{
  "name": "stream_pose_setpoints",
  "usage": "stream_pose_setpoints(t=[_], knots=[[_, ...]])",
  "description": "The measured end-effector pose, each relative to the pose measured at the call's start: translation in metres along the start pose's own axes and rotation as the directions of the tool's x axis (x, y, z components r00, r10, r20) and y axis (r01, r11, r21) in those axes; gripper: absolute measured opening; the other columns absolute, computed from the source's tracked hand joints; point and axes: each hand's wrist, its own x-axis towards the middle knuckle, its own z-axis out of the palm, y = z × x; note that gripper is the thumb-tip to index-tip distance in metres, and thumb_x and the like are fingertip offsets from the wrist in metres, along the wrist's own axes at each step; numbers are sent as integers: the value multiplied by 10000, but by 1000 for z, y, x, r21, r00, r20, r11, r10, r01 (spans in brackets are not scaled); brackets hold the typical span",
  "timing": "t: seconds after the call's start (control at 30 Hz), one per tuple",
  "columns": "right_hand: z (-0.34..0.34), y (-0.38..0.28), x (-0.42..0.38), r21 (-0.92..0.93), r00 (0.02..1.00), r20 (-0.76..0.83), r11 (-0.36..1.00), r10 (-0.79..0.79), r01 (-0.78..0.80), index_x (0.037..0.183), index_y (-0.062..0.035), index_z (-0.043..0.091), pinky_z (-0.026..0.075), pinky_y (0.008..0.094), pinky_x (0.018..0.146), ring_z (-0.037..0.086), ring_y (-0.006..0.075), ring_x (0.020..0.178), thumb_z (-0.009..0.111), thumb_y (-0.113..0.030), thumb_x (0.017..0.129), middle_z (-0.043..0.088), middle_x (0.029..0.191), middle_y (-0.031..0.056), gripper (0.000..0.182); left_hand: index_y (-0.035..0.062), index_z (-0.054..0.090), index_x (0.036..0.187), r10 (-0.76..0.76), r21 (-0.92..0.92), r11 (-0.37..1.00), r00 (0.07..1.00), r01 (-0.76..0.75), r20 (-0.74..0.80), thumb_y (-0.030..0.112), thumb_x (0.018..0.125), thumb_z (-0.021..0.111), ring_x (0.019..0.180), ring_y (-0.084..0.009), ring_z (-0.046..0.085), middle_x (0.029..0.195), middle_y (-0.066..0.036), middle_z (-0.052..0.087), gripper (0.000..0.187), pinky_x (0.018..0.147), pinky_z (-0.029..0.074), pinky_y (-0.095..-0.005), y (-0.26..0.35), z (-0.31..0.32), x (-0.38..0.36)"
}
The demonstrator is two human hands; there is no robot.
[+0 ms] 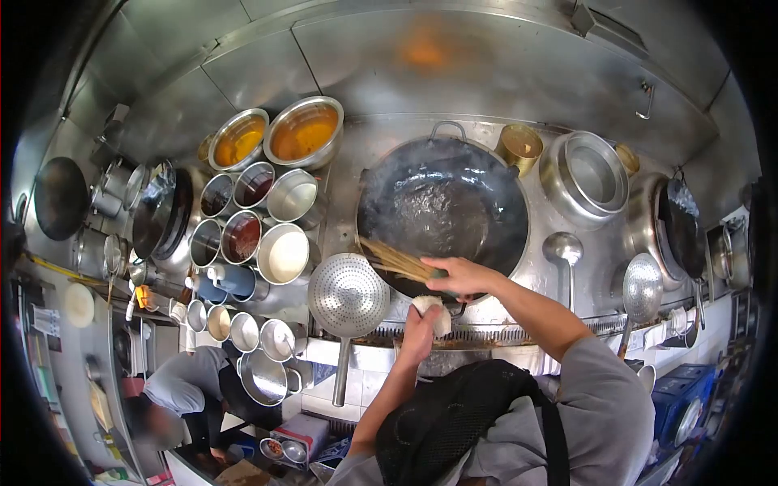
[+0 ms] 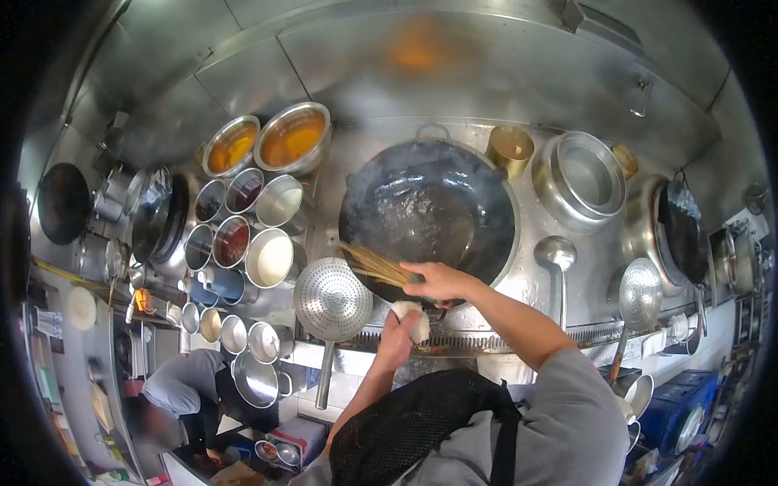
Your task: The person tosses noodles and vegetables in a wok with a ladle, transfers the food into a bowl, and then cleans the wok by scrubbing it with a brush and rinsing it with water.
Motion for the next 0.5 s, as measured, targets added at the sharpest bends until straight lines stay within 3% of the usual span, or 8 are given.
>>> stream_pose_setpoints(t=[0.07, 0.13, 0.23, 0.27, 0.33, 0.4, 0.47, 0.5], knots=[[3, -4, 27, 62, 994, -106, 998, 1, 5, 1582, -189, 267, 529, 316, 471, 603, 158, 520, 618, -341, 965, 620, 755, 80, 725, 25, 501, 1249, 9, 5, 1000, 1000, -9, 0, 86, 980, 547, 872, -170, 637, 1057, -63, 616, 279, 733, 549, -326, -2, 1, 2], [9, -4, 43, 101, 980, -192, 994, 55, -36, 1581, -178, 271, 475, 337, 432, 580, 174, 484, 630, -335, 950, 625, 706, 100, 742, 26, 502, 1239, 9, 8, 1000, 1000, -8, -5, 82, 977, 539, 841, -175, 639, 1033, -68, 616, 270, 708, 553, -331, -4, -3, 4], [13, 12, 32, 52, 993, -114, 998, 27, -21, 1585, -187, 255, 539, 328, 505, 604, 174, 523, 636, -390, 938, 630, 769, 101, 778, 28, 507, 1203, 24, 53, 998, 999, -26, 32, 76, 958, 534, 749, -185, 639, 947, -88, 620, 252, 651, 553, -330, 0, -5, 6], [11, 17, 20, 57, 993, -107, 998, 43, -37, 1585, -187, 255, 539, 328, 505, 604, 174, 523, 636, -390, 938, 630, 769, 101, 778, 24, 506, 1229, 33, 103, 994, 999, -35, 24, 69, 959, 528, 786, -177, 639, 993, -80, 621, 275, 650, 552, -324, -2, -6, 7], [-4, 37, -19, -319, 998, 42, 946, -39, 50, 1574, -223, 284, 573, 401, 614, 668, 260, 603, 641, -433, 923, 679, 844, 174, 772, 21, 502, 1269, 60, 42, 997, 998, -61, 24, 62, 960, 530, 883, -165, 633, 1070, -68, 622, 314, 720, 548, -322, -2, -5, 5], [-28, 97, -46, -687, 984, -14, 717, -175, 118, 1560, -253, 305, 566, 477, 756, 700, 368, 761, 633, -430, 926, 697, 918, 233, 735, 20, 502, 1283, 52, 42, 998, 999, -52, 12, 61, 961, 533, 931, -159, 622, 1106, -62, 619, 326, 766, 537, -321, -3, -6, 4], [-74, 85, -65, -796, 977, -185, 566, 111, -215, 1537, -257, 328, 542, 524, 833, 682, 431, 914, 627, -400, 930, 700, 972, 252, 691, 19, 502, 1296, 52, 41, 998, 999, -52, 3, 61, 963, 535, 979, -152, 612, 1142, -55, 616, 337, 812, 527, -319, -4, -5, 2], [-91, 83, -53, -768, 946, -300, 556, 126, -318, 1532, -256, 330, 541, 518, 848, 682, 434, 922, 628, -398, 929, 700, 982, 255, 687, 18, 507, 1291, 41, 38, 998, 999, -42, 14, 63, 963, 540, 996, -150, 608, 1148, -55, 618, 333, 840, 515, -317, -2, -4, 2]])
